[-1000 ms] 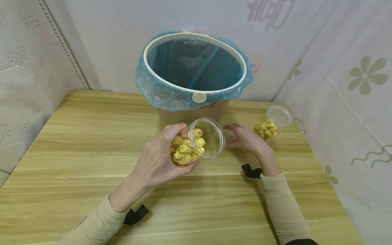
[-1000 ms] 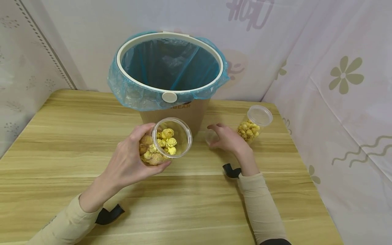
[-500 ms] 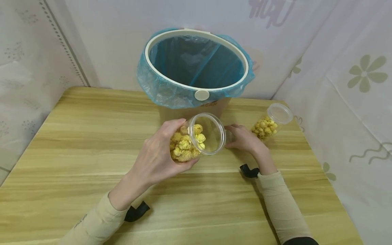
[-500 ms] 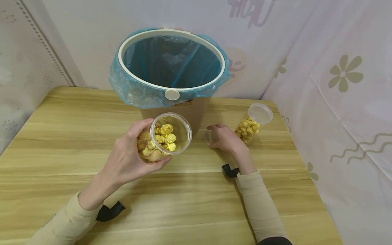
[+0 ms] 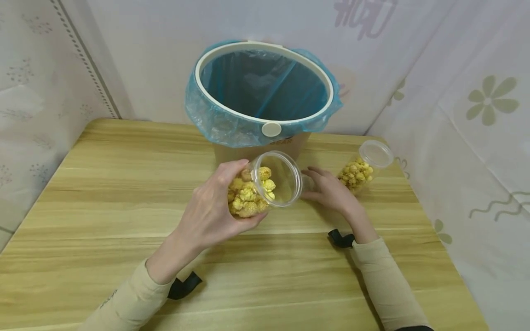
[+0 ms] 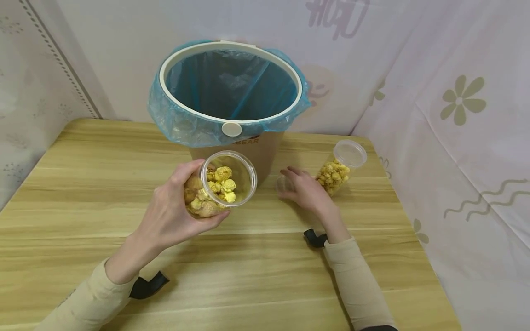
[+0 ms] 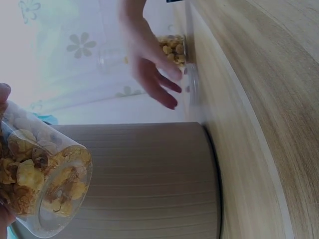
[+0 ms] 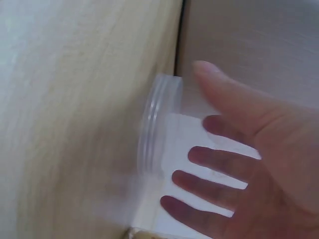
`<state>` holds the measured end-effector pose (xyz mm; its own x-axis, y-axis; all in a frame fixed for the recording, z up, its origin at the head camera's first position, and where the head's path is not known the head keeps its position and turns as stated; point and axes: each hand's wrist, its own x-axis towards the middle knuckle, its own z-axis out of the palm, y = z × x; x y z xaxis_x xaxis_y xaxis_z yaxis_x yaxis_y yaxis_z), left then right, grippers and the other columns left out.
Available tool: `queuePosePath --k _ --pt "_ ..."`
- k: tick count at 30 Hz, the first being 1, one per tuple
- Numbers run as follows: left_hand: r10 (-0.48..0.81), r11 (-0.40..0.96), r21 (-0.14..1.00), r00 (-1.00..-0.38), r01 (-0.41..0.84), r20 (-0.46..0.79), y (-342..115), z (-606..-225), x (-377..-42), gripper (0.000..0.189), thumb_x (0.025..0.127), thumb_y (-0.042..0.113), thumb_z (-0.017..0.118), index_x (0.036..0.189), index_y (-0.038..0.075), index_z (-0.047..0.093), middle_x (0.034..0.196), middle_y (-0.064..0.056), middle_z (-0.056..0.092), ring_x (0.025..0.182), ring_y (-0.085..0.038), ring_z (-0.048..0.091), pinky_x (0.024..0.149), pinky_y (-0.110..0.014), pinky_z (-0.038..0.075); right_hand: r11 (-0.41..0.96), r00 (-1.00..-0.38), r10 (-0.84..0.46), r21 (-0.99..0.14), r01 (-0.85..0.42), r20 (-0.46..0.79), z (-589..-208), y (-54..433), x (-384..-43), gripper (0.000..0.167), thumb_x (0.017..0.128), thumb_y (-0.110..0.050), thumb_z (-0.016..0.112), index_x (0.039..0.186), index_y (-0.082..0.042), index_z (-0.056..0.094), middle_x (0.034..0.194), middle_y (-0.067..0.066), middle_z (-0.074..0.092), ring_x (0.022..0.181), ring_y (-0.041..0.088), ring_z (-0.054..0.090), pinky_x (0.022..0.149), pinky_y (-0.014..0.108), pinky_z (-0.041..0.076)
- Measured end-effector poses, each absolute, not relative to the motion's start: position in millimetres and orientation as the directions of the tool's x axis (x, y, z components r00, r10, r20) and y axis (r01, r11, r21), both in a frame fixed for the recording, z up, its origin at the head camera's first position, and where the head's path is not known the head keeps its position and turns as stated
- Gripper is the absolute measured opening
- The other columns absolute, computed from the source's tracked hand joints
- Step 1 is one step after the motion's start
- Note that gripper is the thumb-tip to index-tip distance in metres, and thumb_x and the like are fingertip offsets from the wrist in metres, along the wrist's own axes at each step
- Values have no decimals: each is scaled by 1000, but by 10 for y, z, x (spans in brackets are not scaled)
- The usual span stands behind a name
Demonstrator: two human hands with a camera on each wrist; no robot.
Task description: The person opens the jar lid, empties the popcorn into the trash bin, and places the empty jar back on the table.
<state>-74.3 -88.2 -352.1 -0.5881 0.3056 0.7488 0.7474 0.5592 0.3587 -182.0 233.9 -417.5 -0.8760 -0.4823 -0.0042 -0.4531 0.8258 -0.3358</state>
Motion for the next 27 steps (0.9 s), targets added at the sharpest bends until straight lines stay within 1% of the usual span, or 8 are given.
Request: queuePosePath --k 3,6,10,14,19,24,26,27 --pt "302 557 360 -586 749 752 -890 -3514 -741 96 68 35 91 142 6 37 129 -13 61 109 -25 66 84 -47 63 810 -891 -452 -395 -434 53 -4094 2340 -1776 69 93 -42 75 149 -8 53 153 17 54 139 41 53 112 58 46" --pt "302 557 358 -584 749 753 -897 -3507 -741 96 68 35 91 142 6 37 129 -14 60 109 -25 66 84 -47 64 781 -902 -416 -464 -418 111 -4004 2340 -1724 64 96 -38 73 150 -10 52 152 14 56 138 38 55 109 57 49" --pt "299 562 357 -586 746 753 -907 -3501 -737 97 68 35 92 142 7 37 129 -14 60 109 -25 66 83 -47 64 737 -907 -376 -533 -416 188 -3903 2334 -1675 60 98 -35 71 149 -9 53 151 15 57 133 37 59 103 57 53" --pt "297 561 363 -591 744 750 -914 -3493 -731 97 68 35 92 142 7 36 130 -14 60 111 -25 66 84 -47 64 706 -904 -345 -565 -427 253 -3812 2327 -1662 55 99 -28 69 147 -6 55 148 17 59 128 39 62 101 58 54" --pt "296 554 365 -587 748 754 -933 -3473 -731 97 67 33 92 142 7 36 130 -15 60 112 -26 65 87 -48 63 670 -919 -286 -629 -394 271 -3680 2319 -1674 47 103 -24 64 146 -6 56 143 17 63 125 37 65 101 57 55" --pt "290 553 360 -578 752 762 -958 -3443 -738 98 67 32 93 142 7 36 130 -16 60 113 -27 65 88 -48 63 633 -930 -218 -683 -364 294 -3532 2313 -1707 43 106 -25 58 146 -8 57 135 20 68 123 37 66 102 58 54" --pt "287 557 356 -577 750 765 -966 -3435 -739 98 67 32 93 142 6 36 131 -16 61 113 -27 66 88 -48 63 624 -932 -199 -694 -359 303 -3468 2307 -1716 43 107 -25 56 146 -9 56 134 20 68 123 36 67 102 55 55" --pt "285 558 357 -577 749 765 -970 -3432 -740 98 67 32 93 142 6 36 131 -16 61 113 -27 66 88 -48 63 618 -933 -191 -701 -356 306 -3434 2305 -1721 43 107 -25 55 147 -8 56 134 20 68 123 34 67 102 51 56"
